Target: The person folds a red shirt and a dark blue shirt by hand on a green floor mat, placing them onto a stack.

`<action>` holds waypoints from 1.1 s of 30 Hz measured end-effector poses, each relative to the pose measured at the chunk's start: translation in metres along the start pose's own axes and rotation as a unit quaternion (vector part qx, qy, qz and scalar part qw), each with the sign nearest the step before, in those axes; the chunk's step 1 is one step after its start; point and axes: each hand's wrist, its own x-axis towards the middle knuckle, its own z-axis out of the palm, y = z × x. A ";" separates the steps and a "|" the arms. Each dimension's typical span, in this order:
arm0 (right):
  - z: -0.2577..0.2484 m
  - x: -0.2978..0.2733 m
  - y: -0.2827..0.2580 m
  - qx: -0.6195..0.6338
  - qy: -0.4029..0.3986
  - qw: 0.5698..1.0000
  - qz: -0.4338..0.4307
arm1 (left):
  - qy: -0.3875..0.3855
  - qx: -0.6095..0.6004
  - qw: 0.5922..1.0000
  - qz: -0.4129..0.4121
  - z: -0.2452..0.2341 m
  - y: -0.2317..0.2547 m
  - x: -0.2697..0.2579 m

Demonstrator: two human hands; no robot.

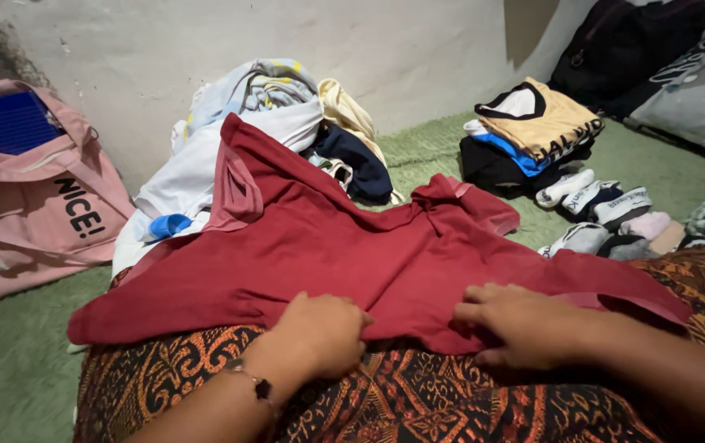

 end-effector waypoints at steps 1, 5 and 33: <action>-0.005 -0.003 -0.001 -0.007 0.001 1.000 0.015 | 0.035 -0.012 0.999 -0.001 0.001 -0.005 0.000; -0.009 -0.013 0.024 0.079 0.029 0.996 -0.013 | 0.022 0.026 0.996 -0.084 -0.020 -0.038 -0.010; -0.049 -0.038 0.116 -0.034 -0.023 0.997 -0.062 | 0.114 0.045 0.992 0.026 -0.056 -0.163 -0.056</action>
